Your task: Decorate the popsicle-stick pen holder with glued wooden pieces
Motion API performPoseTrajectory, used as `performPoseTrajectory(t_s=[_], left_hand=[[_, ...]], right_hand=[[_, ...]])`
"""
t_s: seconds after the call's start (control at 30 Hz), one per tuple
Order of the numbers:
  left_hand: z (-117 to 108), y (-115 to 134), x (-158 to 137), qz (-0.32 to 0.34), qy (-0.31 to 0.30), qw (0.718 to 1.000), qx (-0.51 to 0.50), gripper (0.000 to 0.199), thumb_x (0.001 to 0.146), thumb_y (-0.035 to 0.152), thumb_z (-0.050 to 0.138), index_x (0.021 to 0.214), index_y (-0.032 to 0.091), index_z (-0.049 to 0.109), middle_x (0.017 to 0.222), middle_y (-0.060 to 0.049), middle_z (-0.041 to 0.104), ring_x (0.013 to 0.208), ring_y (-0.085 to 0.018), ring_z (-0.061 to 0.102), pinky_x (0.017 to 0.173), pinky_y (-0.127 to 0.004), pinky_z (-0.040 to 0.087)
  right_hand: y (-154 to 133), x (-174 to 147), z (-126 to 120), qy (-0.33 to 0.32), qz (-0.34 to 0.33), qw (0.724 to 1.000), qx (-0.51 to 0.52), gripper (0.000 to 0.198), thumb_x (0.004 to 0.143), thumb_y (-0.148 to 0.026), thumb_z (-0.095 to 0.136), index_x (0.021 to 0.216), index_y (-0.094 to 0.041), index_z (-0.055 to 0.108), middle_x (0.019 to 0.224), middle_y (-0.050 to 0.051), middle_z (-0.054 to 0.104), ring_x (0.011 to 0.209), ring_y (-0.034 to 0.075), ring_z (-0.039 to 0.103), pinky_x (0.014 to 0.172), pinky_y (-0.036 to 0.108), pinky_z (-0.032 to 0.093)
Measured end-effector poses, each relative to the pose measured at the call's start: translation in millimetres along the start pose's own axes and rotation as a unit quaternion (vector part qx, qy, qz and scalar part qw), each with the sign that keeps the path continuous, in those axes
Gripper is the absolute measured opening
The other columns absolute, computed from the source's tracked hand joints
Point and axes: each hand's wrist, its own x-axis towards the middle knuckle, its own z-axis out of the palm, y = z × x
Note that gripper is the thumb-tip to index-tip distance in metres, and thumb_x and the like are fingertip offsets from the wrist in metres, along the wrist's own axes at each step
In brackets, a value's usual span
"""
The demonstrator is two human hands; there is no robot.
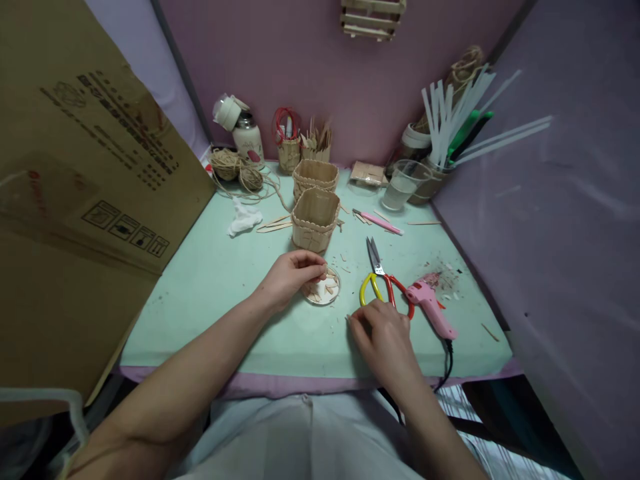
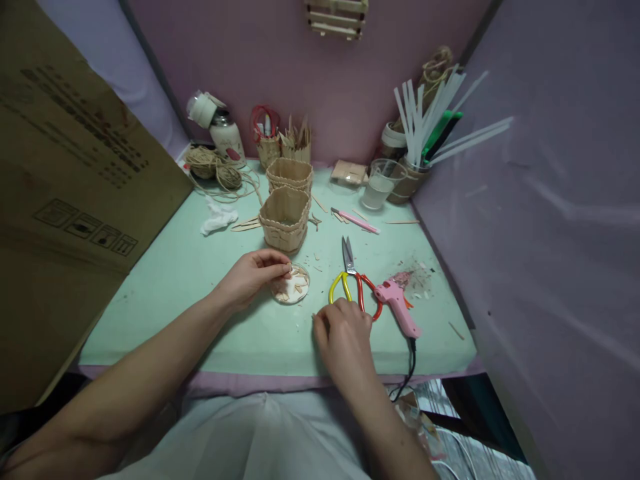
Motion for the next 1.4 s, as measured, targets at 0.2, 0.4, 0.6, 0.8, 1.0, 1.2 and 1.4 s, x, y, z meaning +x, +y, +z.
performPoseTrajectory(t_s=[0.2, 0.4, 0.6, 0.8, 1.0, 1.2, 1.4], left_hand=[[-3, 3, 1, 0.004, -0.008, 1.000, -0.008, 0.025, 0.064, 0.027, 0.079, 0.079, 0.011, 0.066, 0.070, -0.003, 0.066, 0.064, -0.010, 0.060, 0.064, -0.022, 0.048], [-4, 4, 0, -0.045, -0.024, 0.999, -0.019, 0.027, 0.062, 0.027, 0.081, 0.077, 0.011, 0.066, 0.073, -0.005, 0.067, 0.066, -0.011, 0.062, 0.063, -0.023, 0.049], [-4, 6, -1, -0.079, -0.030, 0.996, -0.017, 0.028, 0.062, 0.028, 0.082, 0.077, 0.011, 0.067, 0.070, -0.006, 0.067, 0.059, -0.009, 0.058, 0.057, -0.021, 0.048], [-4, 7, -1, -0.078, -0.037, 0.995, -0.044, 0.026, 0.061, 0.025, 0.083, 0.075, 0.011, 0.067, 0.070, -0.005, 0.067, 0.061, -0.009, 0.060, 0.061, -0.020, 0.049], [-6, 4, 1, -0.093, -0.059, 0.992, -0.068, 0.021, 0.063, 0.022, 0.081, 0.076, 0.010, 0.069, 0.071, -0.005, 0.067, 0.059, -0.007, 0.060, 0.057, -0.017, 0.050], [-7, 2, 1, -0.105, -0.076, 0.987, -0.091, 0.016, 0.069, 0.020, 0.078, 0.076, 0.010, 0.069, 0.068, -0.006, 0.067, 0.059, -0.008, 0.061, 0.056, -0.016, 0.050], [-10, 2, 2, -0.125, -0.065, 0.982, -0.128, 0.015, 0.070, 0.018, 0.078, 0.078, 0.010, 0.068, 0.071, -0.007, 0.069, 0.061, -0.009, 0.065, 0.056, -0.016, 0.053]], right_hand=[[11, -4, -9, 0.054, -0.004, 0.998, -0.026, 0.029, 0.095, -0.030, 0.041, 0.079, -0.020, 0.064, 0.080, 0.006, 0.064, 0.080, 0.023, 0.056, 0.070, 0.034, 0.031], [69, -1, -38, 0.185, 0.073, 0.975, -0.098, 0.037, 0.090, -0.045, 0.046, 0.102, -0.014, 0.062, 0.098, 0.017, 0.063, 0.091, 0.030, 0.055, 0.082, 0.042, 0.040], [115, -2, -34, 0.121, 0.116, 0.975, -0.149, 0.059, 0.085, -0.058, 0.046, 0.111, -0.008, 0.060, 0.099, 0.022, 0.062, 0.094, 0.035, 0.054, 0.084, 0.047, 0.041], [127, -2, -29, 0.095, 0.140, 0.980, -0.105, 0.053, 0.081, -0.060, 0.047, 0.101, -0.014, 0.064, 0.089, 0.016, 0.063, 0.087, 0.032, 0.055, 0.077, 0.045, 0.043], [100, -4, -48, 0.158, 0.182, 0.970, 0.017, 0.052, 0.079, -0.059, 0.049, 0.102, -0.015, 0.064, 0.096, 0.017, 0.065, 0.087, 0.030, 0.057, 0.076, 0.043, 0.044], [38, -16, -40, 0.142, 0.210, 0.914, 0.316, 0.047, 0.080, -0.063, 0.052, 0.085, -0.019, 0.069, 0.073, 0.007, 0.069, 0.062, 0.021, 0.056, 0.056, 0.031, 0.043], [8, -21, -10, 0.086, 0.178, 0.911, 0.362, 0.050, 0.083, -0.067, 0.046, 0.075, -0.022, 0.068, 0.063, 0.005, 0.065, 0.055, 0.019, 0.053, 0.048, 0.029, 0.039]])
